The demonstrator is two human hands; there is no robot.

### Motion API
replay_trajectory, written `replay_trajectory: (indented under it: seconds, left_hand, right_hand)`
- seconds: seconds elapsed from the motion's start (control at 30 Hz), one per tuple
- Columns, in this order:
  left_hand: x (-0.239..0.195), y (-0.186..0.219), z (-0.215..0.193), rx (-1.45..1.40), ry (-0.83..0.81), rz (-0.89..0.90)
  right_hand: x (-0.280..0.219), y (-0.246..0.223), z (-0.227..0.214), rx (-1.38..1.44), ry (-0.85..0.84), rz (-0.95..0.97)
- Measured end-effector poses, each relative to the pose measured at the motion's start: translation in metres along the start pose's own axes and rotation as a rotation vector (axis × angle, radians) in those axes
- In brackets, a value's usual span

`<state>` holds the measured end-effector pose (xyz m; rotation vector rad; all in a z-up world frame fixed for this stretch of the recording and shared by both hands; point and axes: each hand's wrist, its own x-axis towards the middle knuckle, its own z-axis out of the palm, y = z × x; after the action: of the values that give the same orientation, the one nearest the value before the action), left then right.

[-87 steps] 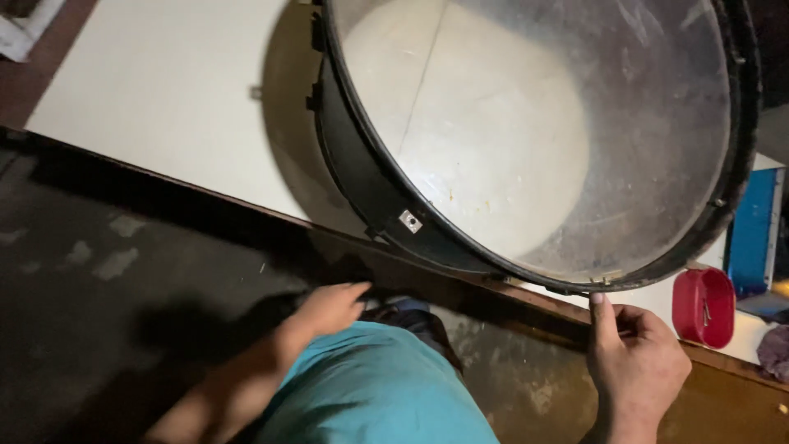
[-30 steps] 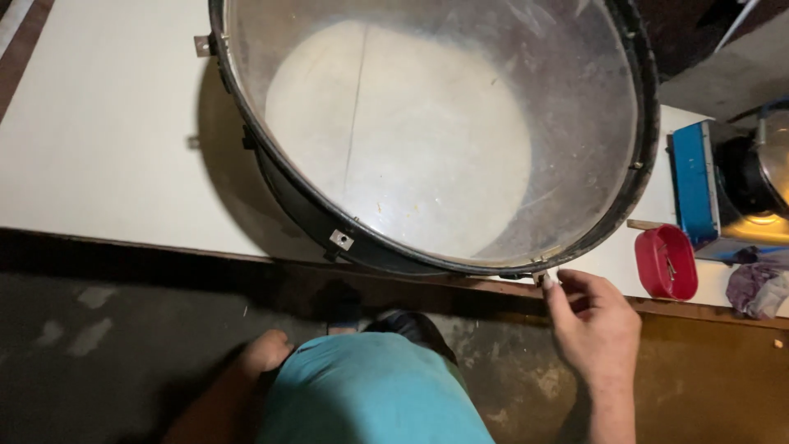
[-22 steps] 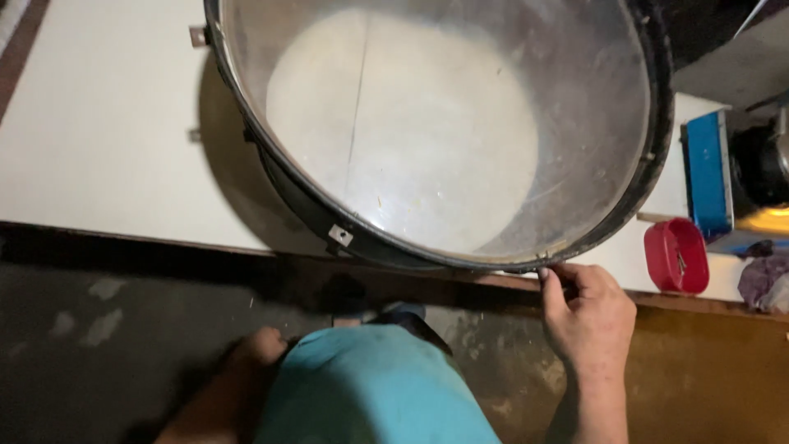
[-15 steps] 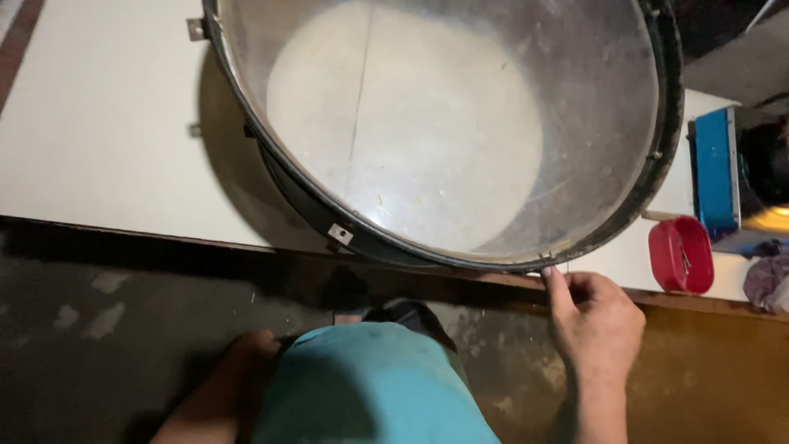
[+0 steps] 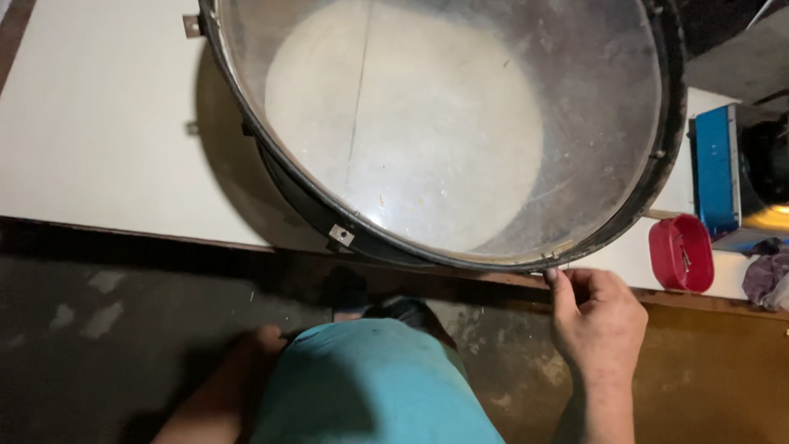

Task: The person uses a wrench to tighten bolts on the rim of a large metal bowl. They rotate the bowl to access different bolts and tighten them sequentially.

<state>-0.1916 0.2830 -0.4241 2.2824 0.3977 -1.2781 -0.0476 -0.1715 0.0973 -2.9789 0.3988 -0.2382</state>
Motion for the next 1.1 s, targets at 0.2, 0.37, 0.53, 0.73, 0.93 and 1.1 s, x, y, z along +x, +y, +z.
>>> replay_trajectory:
  seconds: [0.2, 0.37, 0.53, 0.73, 0.93, 1.1]
  left_hand:
    - [-0.046, 0.035, -0.067, 0.013, -0.078, 0.034]
    - [-0.043, 0.044, -0.074, 0.156, -0.185, -0.133]
    - [-0.011, 0.023, -0.052, 0.131, -0.193, -0.007]
    - [0.005, 0.003, -0.034, 0.051, -0.041, 0.048]
    - [0.023, -0.01, -0.018, -0.038, 0.123, 0.109]
    - [0.037, 0.0, -0.02, 0.624, -0.099, 0.194]
  right_hand:
    - [-0.004, -0.013, -0.019, 0.158, -0.107, 0.093]
    - [0.0, -0.006, 0.001, 0.079, 0.05, 0.009]
    - [-0.008, -0.012, -0.014, 0.154, 0.027, -0.008]
    - [-0.006, -0.006, -0.007, 0.118, 0.041, 0.056]
    - [-0.008, -0.02, -0.01, 0.173, 0.005, 0.14]
    - [-0.009, -0.011, 0.0, 0.013, 0.062, 0.04]
